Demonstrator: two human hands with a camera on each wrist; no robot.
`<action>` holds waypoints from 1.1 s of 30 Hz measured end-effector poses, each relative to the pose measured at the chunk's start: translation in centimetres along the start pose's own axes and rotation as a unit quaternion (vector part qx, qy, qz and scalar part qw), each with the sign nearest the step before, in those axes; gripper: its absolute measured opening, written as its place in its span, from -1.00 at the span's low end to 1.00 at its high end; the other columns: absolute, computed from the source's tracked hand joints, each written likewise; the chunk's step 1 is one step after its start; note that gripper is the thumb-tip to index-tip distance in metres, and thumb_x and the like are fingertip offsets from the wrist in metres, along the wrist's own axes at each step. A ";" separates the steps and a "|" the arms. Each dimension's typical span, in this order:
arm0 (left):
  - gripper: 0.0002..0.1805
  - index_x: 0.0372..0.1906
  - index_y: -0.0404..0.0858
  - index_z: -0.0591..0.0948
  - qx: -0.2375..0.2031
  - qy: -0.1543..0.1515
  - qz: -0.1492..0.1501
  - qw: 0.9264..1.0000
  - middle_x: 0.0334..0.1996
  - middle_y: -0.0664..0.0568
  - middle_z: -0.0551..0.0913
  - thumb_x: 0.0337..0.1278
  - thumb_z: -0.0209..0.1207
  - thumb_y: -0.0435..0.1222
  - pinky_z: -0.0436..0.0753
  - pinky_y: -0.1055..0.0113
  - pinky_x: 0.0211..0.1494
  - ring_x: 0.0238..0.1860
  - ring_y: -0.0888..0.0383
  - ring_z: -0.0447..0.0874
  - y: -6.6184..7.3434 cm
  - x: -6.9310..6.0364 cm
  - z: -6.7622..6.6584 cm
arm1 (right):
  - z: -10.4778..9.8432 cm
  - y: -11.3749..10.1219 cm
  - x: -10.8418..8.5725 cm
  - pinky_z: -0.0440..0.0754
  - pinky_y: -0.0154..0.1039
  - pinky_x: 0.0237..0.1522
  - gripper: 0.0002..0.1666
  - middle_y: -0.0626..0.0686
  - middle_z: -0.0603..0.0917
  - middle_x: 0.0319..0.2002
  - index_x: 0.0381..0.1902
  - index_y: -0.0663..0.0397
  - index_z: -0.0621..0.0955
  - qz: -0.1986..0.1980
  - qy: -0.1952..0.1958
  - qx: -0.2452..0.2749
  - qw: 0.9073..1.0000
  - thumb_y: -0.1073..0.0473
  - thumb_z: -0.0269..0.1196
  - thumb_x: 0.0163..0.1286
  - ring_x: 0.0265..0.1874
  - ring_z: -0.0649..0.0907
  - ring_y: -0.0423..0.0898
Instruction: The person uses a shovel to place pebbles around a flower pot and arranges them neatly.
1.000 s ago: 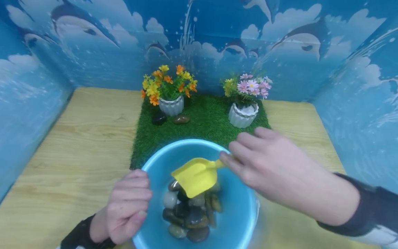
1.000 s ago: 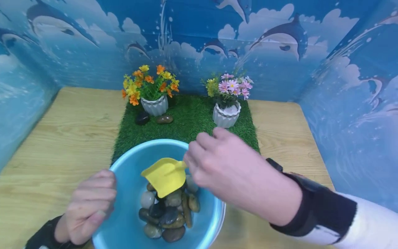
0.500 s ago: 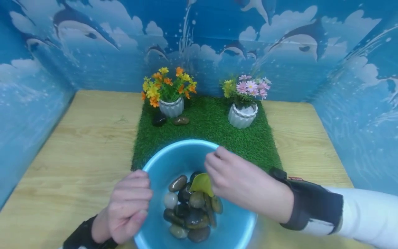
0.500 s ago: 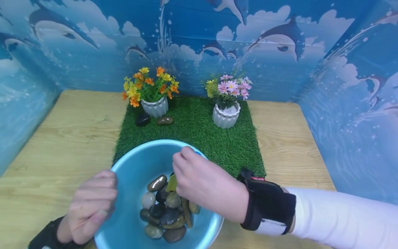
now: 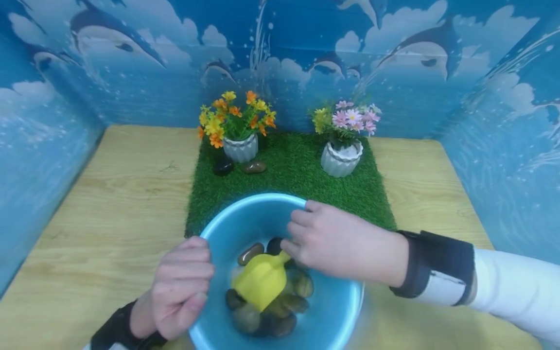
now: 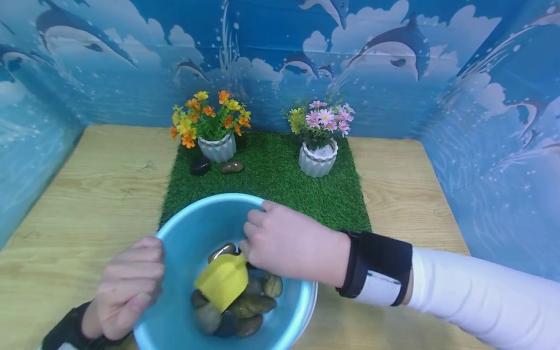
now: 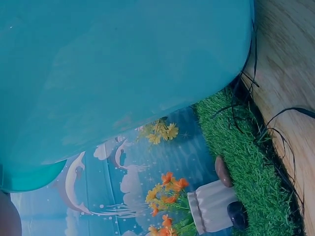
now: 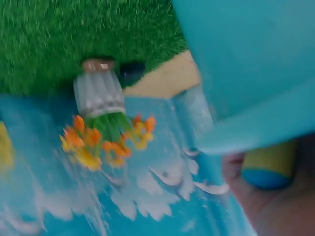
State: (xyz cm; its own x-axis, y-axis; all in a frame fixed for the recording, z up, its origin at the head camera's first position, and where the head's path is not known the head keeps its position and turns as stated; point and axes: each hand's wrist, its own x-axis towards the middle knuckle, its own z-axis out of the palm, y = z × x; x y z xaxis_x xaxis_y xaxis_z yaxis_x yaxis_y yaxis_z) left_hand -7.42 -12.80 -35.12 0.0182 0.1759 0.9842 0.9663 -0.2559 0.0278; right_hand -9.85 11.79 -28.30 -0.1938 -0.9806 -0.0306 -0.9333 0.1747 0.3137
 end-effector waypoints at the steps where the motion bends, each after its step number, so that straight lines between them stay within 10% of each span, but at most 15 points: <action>1: -0.48 -0.83 -0.07 0.17 0.000 -0.002 -0.001 1.000 -0.80 0.22 0.13 0.27 -0.09 -0.42 0.12 0.43 -0.38 -0.68 0.33 -0.03 0.0 0.0 -0.1 | 0.2 0.1 0.0 0.41 -0.31 -0.37 -0.88 -0.14 0.56 -0.46 -0.23 -0.11 0.70 0.001 0.012 0.032 0.999 0.11 0.38 0.27 -0.47 0.42 -0.19; 14: -0.47 -0.84 -0.08 0.18 0.005 -0.006 -0.016 1.000 -0.81 0.22 0.15 0.29 -0.07 -0.40 0.13 0.44 -0.38 -0.68 0.33 -0.02 -0.2 -0.1 -0.3 | 0.8 0.3 0.8 0.29 -0.33 -0.39 -0.89 -0.18 0.54 -0.46 -0.29 -0.17 0.68 -0.024 0.010 0.116 0.993 0.18 0.37 0.24 -0.47 0.36 -0.22; 33: -0.48 -0.83 -0.07 0.17 0.002 -0.006 0.005 1.000 -0.80 0.22 0.13 0.29 -0.09 -0.41 0.12 0.43 -0.39 -0.68 0.32 -0.04 -0.3 0.3 -0.1 | -1.0 4.1 -3.7 0.47 -0.40 -0.31 -0.74 -0.24 0.55 -0.34 -0.02 -0.13 0.71 0.004 0.124 0.300 0.946 -0.04 0.28 0.40 -0.36 0.47 -0.34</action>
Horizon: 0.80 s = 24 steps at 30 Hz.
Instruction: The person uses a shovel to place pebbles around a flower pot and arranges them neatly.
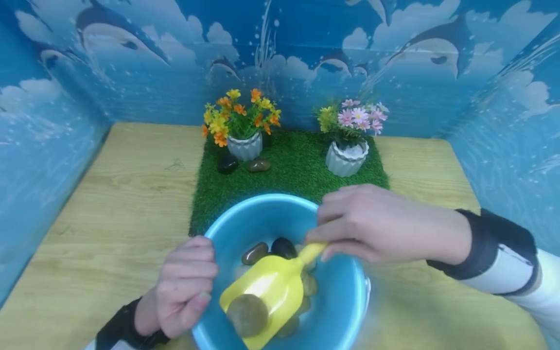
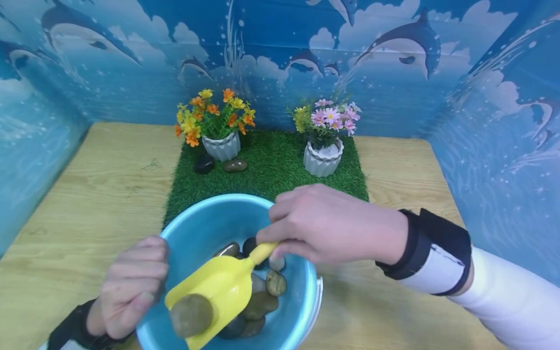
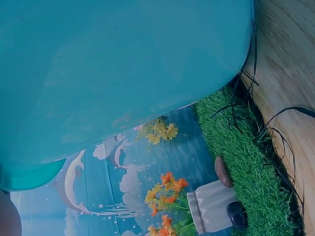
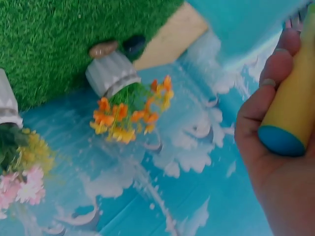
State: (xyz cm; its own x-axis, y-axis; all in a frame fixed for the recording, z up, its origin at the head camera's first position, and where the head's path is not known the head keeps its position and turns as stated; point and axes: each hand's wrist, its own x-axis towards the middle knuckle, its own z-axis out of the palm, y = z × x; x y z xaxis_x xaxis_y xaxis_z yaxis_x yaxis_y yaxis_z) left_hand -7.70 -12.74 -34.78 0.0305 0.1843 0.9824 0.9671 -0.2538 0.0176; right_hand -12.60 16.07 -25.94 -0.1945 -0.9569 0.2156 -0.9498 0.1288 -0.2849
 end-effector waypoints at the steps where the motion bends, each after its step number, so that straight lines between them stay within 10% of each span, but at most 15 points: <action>1: -0.47 -0.83 -0.07 0.17 0.000 0.003 0.003 1.000 -0.80 0.22 0.13 0.29 -0.09 -0.41 0.12 0.43 -0.39 -0.68 0.32 -0.04 0.0 0.0 0.1 | -0.3 0.2 -0.1 0.47 -0.40 -0.32 -0.74 -0.25 0.56 -0.34 -0.03 -0.14 0.71 0.006 0.005 0.003 1.000 -0.04 0.28 0.40 -0.35 0.47 -0.35; 13: -0.46 -0.84 -0.06 0.18 0.002 -0.001 -0.008 1.000 -0.81 0.23 0.15 0.29 -0.09 -0.41 0.13 0.43 -0.40 -0.69 0.32 -0.02 0.2 -0.3 0.0 | -1.9 5.1 0.1 0.59 -0.24 -0.35 -0.69 -0.08 0.71 -0.28 0.03 0.09 0.70 0.152 0.047 -0.042 0.986 0.11 0.31 0.39 -0.42 0.59 -0.29; 24: -0.47 -0.84 -0.06 0.18 0.003 -0.002 -0.003 1.000 -0.80 0.22 0.14 0.28 -0.09 -0.41 0.12 0.43 -0.40 -0.69 0.32 -0.03 0.1 -0.3 0.0 | 3.5 12.1 1.6 0.63 -0.10 -0.25 -0.58 0.08 0.75 -0.17 0.12 0.12 0.66 0.329 -0.020 -0.018 0.944 -0.02 0.24 0.46 -0.50 0.64 -0.15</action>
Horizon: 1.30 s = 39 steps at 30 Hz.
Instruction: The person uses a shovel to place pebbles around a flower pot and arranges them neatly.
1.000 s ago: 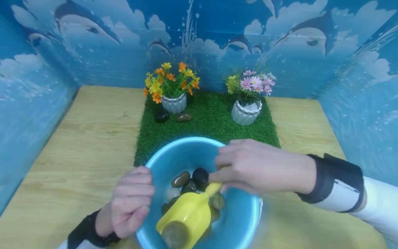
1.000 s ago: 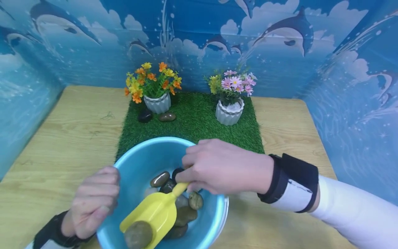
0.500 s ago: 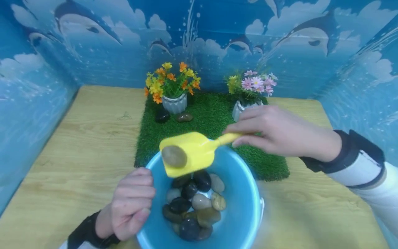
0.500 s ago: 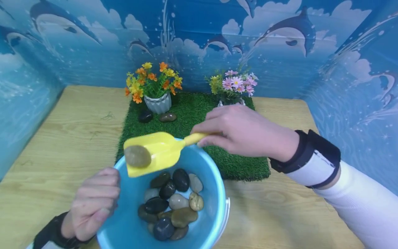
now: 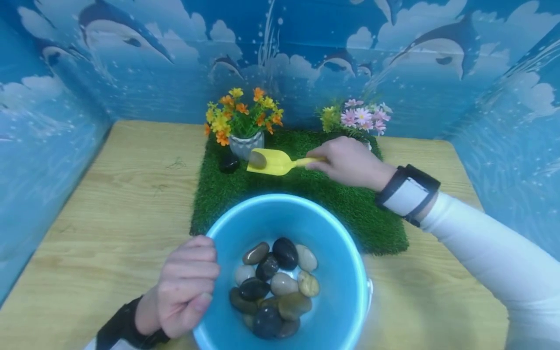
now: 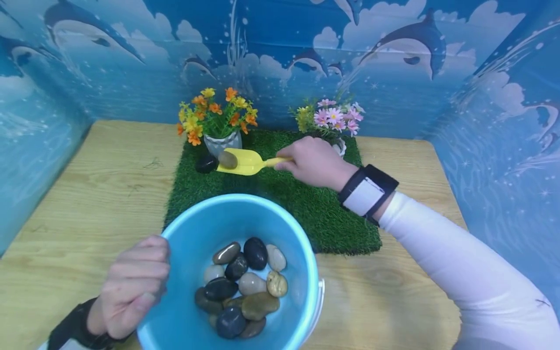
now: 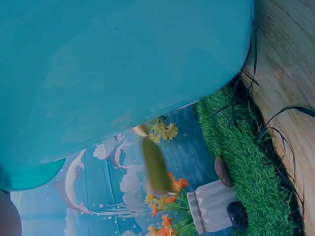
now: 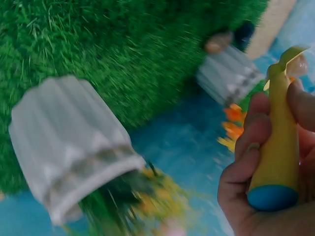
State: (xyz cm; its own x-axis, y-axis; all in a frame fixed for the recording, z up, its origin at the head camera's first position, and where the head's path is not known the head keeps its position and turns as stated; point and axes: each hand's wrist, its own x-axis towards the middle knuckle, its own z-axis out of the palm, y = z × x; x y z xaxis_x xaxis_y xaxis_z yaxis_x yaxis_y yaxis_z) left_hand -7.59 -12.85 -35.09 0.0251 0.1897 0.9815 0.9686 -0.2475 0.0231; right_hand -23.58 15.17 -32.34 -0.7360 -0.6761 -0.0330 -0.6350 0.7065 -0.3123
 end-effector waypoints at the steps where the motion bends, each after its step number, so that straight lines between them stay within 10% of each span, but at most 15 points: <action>1: -0.47 -0.84 -0.06 0.18 -0.001 0.000 0.000 1.000 -0.80 0.22 0.14 0.29 -0.09 -0.41 0.11 0.43 -0.40 -0.69 0.32 -0.03 0.0 0.0 0.0 | 0.5 0.3 0.5 0.64 -0.10 -0.24 -0.57 0.08 0.75 -0.15 0.13 0.11 0.65 0.008 -0.007 0.003 1.000 -0.03 0.23 0.47 -0.51 0.63 -0.16; 22: -0.46 -0.84 -0.06 0.18 0.001 -0.002 -0.004 1.000 -0.80 0.22 0.14 0.29 -0.09 -0.41 0.11 0.43 -0.40 -0.69 0.32 -0.03 0.0 0.1 0.0 | 1.7 -0.5 4.9 0.43 -0.18 -0.54 -0.66 0.00 0.76 -0.39 0.05 -0.19 0.72 0.040 -0.098 0.099 0.989 -0.11 0.11 0.54 -0.73 0.48 -0.11; 33: -0.47 -0.84 -0.07 0.17 0.001 -0.003 -0.007 1.000 -0.80 0.21 0.13 0.28 -0.09 -0.41 0.11 0.43 -0.40 -0.69 0.30 -0.05 0.1 0.1 -0.1 | -2.0 -1.6 -0.5 0.47 -0.13 -0.53 -0.63 -0.10 0.61 -0.62 -0.02 -0.11 0.73 0.060 -0.038 0.101 0.992 -0.14 0.13 0.52 -0.73 0.49 -0.09; 39: -0.46 -0.85 -0.06 0.18 0.003 -0.002 -0.010 1.000 -0.80 0.22 0.14 0.28 -0.09 -0.41 0.11 0.44 -0.40 -0.69 0.32 -0.03 0.1 0.1 -0.1 | -4.1 -4.0 -5.6 0.49 -0.26 -0.55 -0.71 -0.17 0.64 -0.49 -0.05 -0.01 0.72 -0.034 0.011 0.050 0.998 -0.04 0.28 0.42 -0.71 0.44 -0.27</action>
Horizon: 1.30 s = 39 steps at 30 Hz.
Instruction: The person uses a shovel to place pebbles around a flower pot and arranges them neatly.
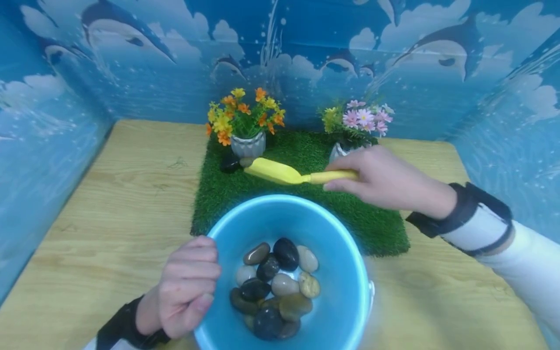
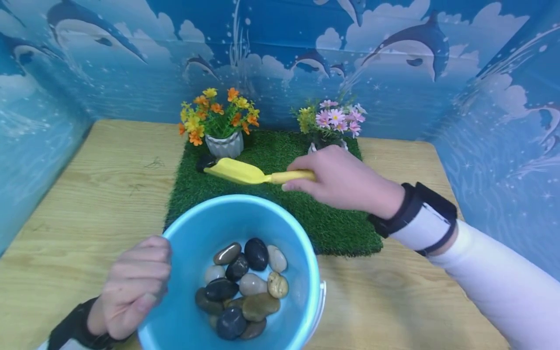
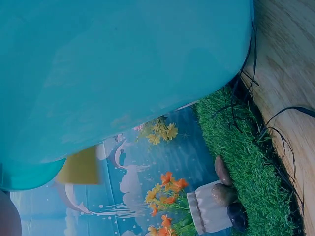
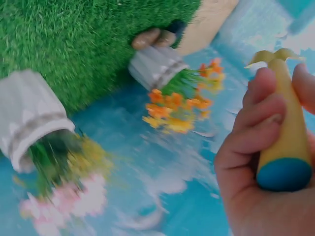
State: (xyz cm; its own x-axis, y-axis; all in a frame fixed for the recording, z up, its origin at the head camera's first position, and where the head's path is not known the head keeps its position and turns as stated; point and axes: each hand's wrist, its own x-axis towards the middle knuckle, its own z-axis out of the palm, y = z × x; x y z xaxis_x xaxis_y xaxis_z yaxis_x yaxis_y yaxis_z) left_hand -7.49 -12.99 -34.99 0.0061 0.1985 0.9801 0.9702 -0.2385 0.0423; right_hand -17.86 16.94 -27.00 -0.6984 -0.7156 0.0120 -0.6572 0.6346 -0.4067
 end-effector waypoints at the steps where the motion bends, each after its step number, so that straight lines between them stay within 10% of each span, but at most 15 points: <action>1: -0.46 -0.85 -0.06 0.18 0.000 0.001 0.000 1.000 -0.80 0.22 0.14 0.29 -0.09 -0.41 0.11 0.44 -0.40 -0.69 0.32 -0.04 0.0 0.0 0.0 | -0.3 -0.5 -0.7 0.51 -0.27 -0.52 -0.73 -0.17 0.67 -0.43 -0.06 -0.02 0.72 -0.025 0.013 -0.012 1.000 0.00 0.31 0.39 -0.65 0.48 -0.29; 10: -0.47 -0.84 -0.07 0.18 -0.003 0.006 0.001 1.000 -0.80 0.22 0.14 0.28 -0.08 -0.42 0.12 0.44 -0.40 -0.69 0.32 -0.03 0.1 0.1 -0.2 | -1.1 -5.7 -3.9 0.51 -0.08 -0.21 -0.66 0.05 0.73 -0.21 -0.05 0.15 0.71 -0.201 0.107 -0.239 0.944 0.19 0.38 0.20 -0.25 0.57 0.03; 17: -0.47 -0.84 -0.07 0.19 -0.001 0.009 0.007 1.000 -0.80 0.23 0.16 0.29 -0.08 -0.41 0.12 0.44 -0.39 -0.69 0.33 -0.02 0.0 0.0 -0.1 | 2.0 -7.9 -3.7 0.51 0.02 0.00 -0.70 0.25 0.66 -0.18 -0.08 0.35 0.67 -0.251 0.081 -0.433 0.862 0.40 0.30 0.20 -0.19 0.54 0.13; 22: -0.46 -0.84 -0.06 0.18 -0.001 0.005 0.007 1.000 -0.80 0.23 0.14 0.30 -0.08 -0.40 0.12 0.43 -0.40 -0.69 0.32 -0.02 -0.1 0.0 0.0 | 3.9 -9.7 -3.9 0.47 -0.07 -0.13 -0.86 0.20 0.62 -0.29 -0.34 0.14 0.68 -0.251 0.016 -0.547 0.798 0.20 0.34 0.15 -0.21 0.48 0.10; 25: -0.46 -0.84 -0.06 0.18 0.000 0.005 0.004 1.000 -0.80 0.23 0.14 0.30 -0.08 -0.40 0.12 0.43 -0.40 -0.69 0.32 -0.02 0.0 -0.1 0.0 | 4.7 -11.1 -4.3 0.44 -0.07 -0.15 -0.80 0.20 0.62 -0.36 -0.38 0.15 0.65 -0.232 -0.029 -0.586 0.776 0.10 0.33 0.16 -0.21 0.46 0.14; 32: -0.46 -0.84 -0.07 0.19 0.003 0.000 -0.007 1.000 -0.80 0.22 0.15 0.29 -0.08 -0.40 0.13 0.43 -0.40 -0.69 0.31 -0.02 0.1 -0.1 -0.1 | 5.9 -11.9 -4.0 0.37 -0.12 -0.35 -0.77 0.12 0.44 -0.59 -0.64 0.20 0.47 -0.193 -0.057 -0.594 0.779 0.29 0.21 0.18 -0.37 0.39 0.11; 39: -0.47 -0.85 -0.07 0.19 0.000 0.001 -0.011 1.000 -0.80 0.21 0.16 0.27 -0.07 -0.41 0.13 0.43 -0.40 -0.69 0.32 -0.02 0.2 -0.2 0.1 | 6.3 -10.9 -3.3 0.21 -0.27 -0.50 -0.70 -0.03 0.27 -0.63 -0.65 0.05 0.39 -0.200 -0.070 -0.536 0.817 0.34 0.21 0.21 -0.52 0.22 -0.08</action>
State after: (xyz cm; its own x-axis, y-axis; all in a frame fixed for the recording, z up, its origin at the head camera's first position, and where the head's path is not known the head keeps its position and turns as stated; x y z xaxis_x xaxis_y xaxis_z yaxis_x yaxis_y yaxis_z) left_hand -7.29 -12.94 -35.18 -0.0160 0.2010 0.9795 0.9701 -0.2340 0.0638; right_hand -6.60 10.61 -28.35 -0.3762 -0.9075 -0.1868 -0.7482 0.1786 0.6390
